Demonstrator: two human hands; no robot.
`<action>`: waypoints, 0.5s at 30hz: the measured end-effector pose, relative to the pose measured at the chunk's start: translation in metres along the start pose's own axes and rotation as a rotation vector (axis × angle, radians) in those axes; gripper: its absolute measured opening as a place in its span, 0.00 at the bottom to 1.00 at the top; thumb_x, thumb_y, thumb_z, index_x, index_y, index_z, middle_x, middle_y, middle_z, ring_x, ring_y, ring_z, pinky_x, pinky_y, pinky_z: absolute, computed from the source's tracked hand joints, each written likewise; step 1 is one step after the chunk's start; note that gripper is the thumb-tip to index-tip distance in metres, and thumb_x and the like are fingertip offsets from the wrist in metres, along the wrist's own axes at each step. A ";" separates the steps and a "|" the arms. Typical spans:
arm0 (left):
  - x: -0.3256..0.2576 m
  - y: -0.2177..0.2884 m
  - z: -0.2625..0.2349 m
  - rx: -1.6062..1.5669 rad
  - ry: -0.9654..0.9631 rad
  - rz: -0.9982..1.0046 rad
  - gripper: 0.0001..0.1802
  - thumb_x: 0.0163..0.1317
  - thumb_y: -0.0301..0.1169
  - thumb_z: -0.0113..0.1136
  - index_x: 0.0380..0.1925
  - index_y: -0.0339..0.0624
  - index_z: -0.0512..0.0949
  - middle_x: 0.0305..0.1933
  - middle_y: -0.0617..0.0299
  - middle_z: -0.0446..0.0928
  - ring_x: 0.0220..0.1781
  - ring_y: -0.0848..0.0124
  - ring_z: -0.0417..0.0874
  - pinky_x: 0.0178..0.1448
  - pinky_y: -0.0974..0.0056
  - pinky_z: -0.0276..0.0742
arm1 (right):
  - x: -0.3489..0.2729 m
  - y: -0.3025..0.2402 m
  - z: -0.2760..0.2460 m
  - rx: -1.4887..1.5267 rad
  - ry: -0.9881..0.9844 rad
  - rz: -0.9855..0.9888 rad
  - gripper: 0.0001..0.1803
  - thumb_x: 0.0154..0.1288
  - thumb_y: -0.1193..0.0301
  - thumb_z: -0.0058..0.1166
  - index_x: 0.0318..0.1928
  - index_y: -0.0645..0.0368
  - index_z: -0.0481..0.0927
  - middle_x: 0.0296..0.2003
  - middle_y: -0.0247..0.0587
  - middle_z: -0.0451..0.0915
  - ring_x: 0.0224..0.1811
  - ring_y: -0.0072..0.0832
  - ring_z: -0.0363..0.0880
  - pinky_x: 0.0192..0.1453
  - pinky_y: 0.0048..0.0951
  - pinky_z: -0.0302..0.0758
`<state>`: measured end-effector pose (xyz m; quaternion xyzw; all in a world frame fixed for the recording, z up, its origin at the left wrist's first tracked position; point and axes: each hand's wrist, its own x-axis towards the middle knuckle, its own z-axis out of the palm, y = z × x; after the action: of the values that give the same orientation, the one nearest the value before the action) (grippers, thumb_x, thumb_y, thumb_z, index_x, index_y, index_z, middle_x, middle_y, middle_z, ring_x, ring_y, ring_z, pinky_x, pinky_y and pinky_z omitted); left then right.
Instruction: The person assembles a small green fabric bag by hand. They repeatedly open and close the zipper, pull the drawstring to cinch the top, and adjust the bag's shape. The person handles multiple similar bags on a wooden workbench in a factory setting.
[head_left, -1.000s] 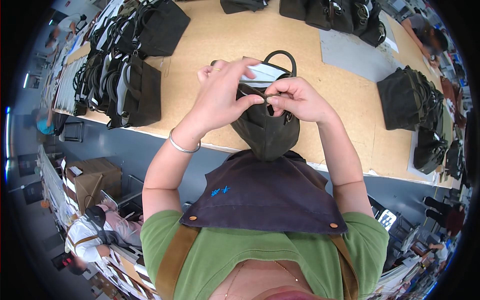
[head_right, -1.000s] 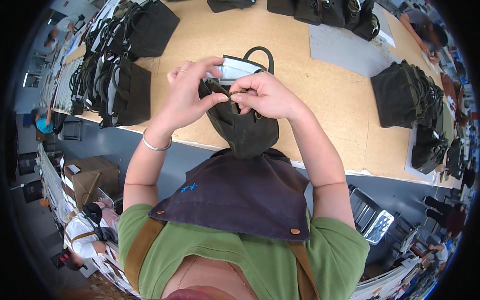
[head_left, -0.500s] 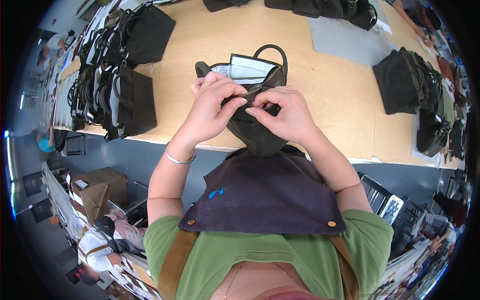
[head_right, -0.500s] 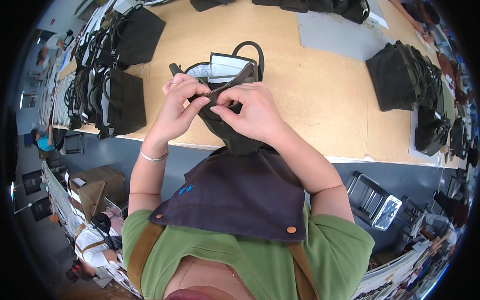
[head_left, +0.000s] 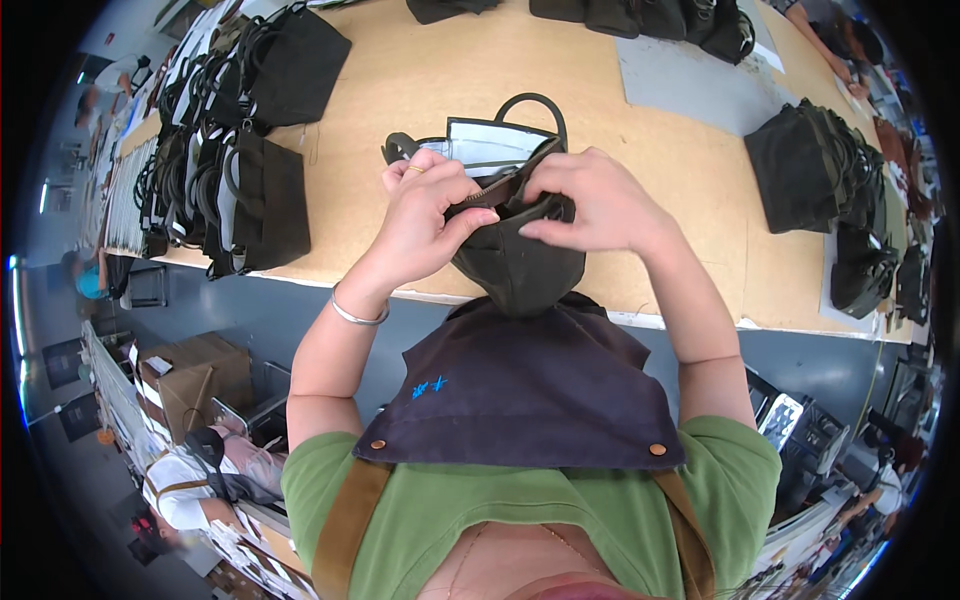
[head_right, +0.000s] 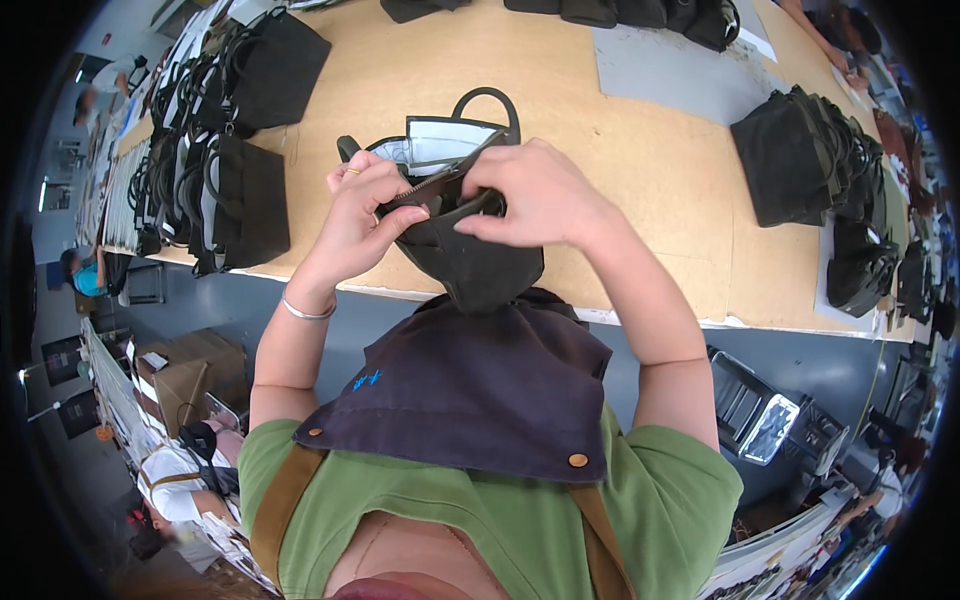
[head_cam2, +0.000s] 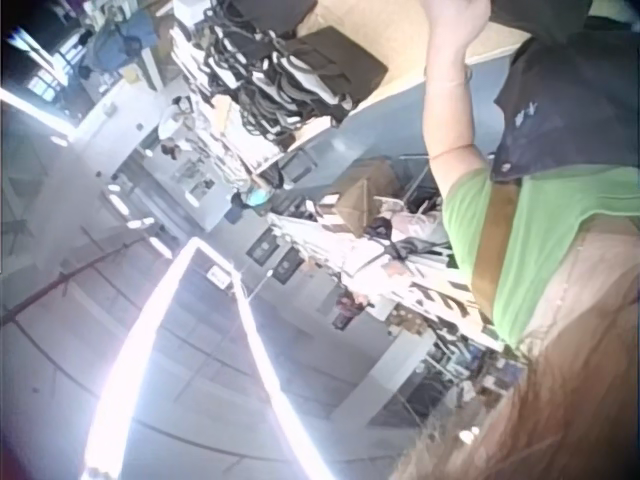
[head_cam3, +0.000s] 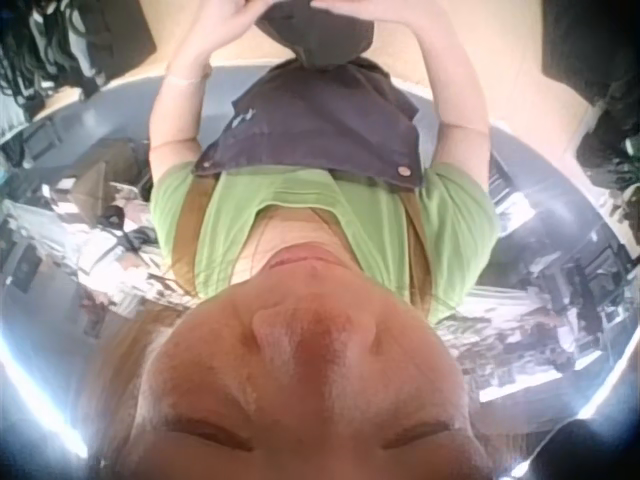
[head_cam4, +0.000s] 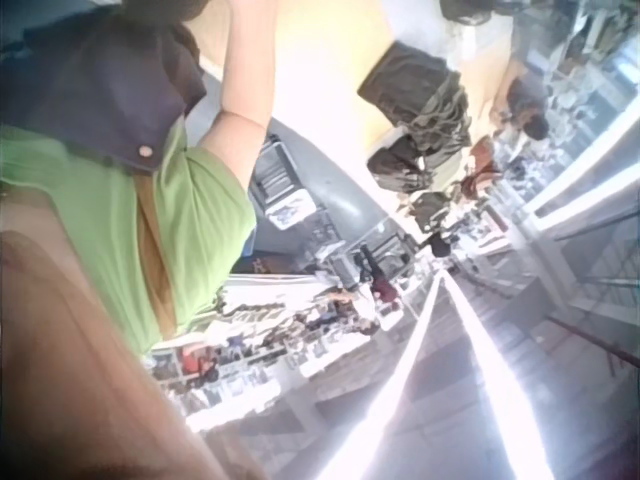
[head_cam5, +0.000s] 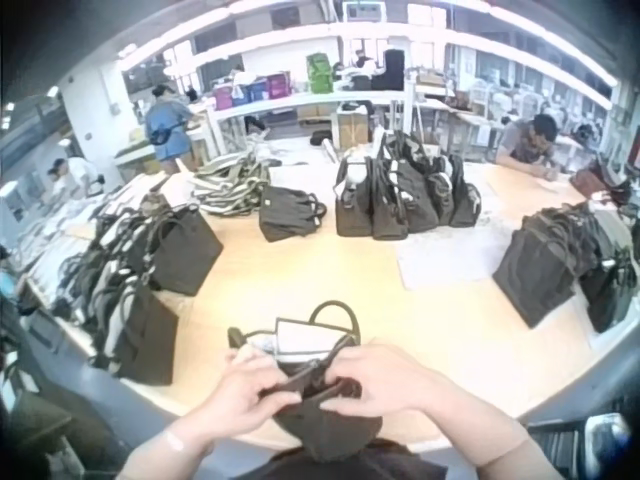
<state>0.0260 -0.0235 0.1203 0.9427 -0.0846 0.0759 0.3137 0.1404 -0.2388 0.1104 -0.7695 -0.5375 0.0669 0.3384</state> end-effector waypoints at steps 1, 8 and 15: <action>0.001 -0.001 -0.002 -0.037 0.024 0.042 0.08 0.53 0.35 0.70 0.27 0.46 0.80 0.29 0.70 0.72 0.44 0.69 0.68 0.55 0.59 0.50 | 0.003 0.006 -0.005 -0.019 -0.077 0.038 0.18 0.47 0.59 0.68 0.32 0.59 0.82 0.30 0.39 0.80 0.33 0.39 0.79 0.36 0.37 0.75; 0.005 -0.024 -0.037 -0.010 0.024 0.091 0.09 0.51 0.34 0.70 0.31 0.47 0.81 0.34 0.70 0.74 0.45 0.68 0.68 0.54 0.59 0.51 | 0.008 -0.025 -0.018 0.063 -0.127 0.028 0.17 0.48 0.66 0.69 0.36 0.63 0.82 0.29 0.45 0.78 0.34 0.42 0.78 0.37 0.36 0.76; 0.005 0.016 -0.010 0.148 0.000 0.289 0.15 0.55 0.27 0.65 0.44 0.46 0.80 0.38 0.63 0.80 0.38 0.61 0.74 0.44 0.59 0.70 | 0.018 -0.031 -0.031 0.131 -0.284 0.100 0.12 0.51 0.73 0.65 0.37 0.64 0.82 0.29 0.43 0.78 0.30 0.35 0.79 0.33 0.31 0.75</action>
<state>0.0265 -0.0301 0.1382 0.9413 -0.2134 0.1261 0.2290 0.1377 -0.2312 0.1574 -0.7543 -0.5355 0.2268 0.3047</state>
